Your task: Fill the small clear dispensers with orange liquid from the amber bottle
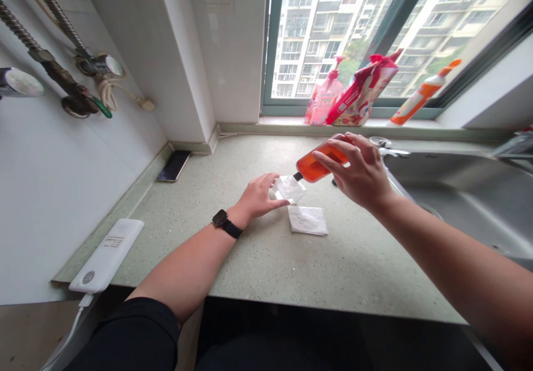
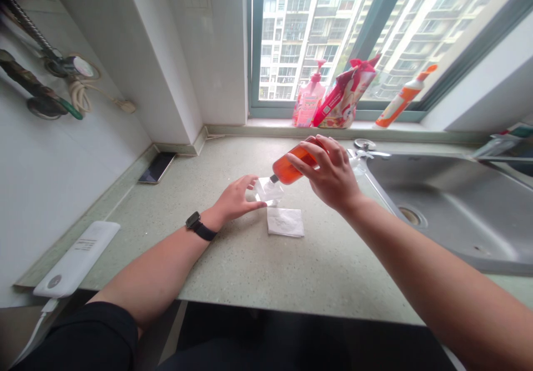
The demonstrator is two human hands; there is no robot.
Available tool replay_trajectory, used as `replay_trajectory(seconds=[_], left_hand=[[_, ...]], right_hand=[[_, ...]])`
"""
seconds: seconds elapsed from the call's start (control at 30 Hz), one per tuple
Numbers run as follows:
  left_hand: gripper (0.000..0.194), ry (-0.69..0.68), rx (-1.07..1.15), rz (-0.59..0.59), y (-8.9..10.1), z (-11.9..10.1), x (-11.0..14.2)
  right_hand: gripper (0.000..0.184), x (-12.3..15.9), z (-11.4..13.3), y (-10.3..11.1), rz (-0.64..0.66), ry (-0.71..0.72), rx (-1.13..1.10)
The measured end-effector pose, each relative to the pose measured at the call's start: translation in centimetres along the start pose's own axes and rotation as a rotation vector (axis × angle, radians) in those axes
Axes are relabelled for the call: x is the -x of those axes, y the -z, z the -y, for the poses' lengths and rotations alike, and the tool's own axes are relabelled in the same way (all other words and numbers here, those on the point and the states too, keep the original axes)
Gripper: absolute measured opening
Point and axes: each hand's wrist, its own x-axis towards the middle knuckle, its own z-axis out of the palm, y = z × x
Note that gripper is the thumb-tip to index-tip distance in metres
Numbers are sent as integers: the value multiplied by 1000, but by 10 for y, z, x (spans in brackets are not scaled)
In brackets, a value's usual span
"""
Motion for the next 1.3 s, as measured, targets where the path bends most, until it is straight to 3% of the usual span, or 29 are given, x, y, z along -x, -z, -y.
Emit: replay_trajectory(seconds=[0.2, 0.43, 0.83, 1.17, 1.3], left_hand=[[71, 18, 7, 6, 2, -2, 1], [71, 24, 2, 5, 2, -2, 0], [71, 34, 55, 18, 3, 1, -1], [72, 40, 65, 31, 3, 3, -2], [72, 40, 68, 36, 3, 4, -2]], right_hand=[[58, -2, 1, 4, 30, -12, -38], [63, -6, 2, 7, 55, -38, -88], [83, -17, 6, 16, -87, 201, 110], [74, -18, 12, 17, -65, 169, 163], [64, -20, 14, 21, 10, 142, 165]])
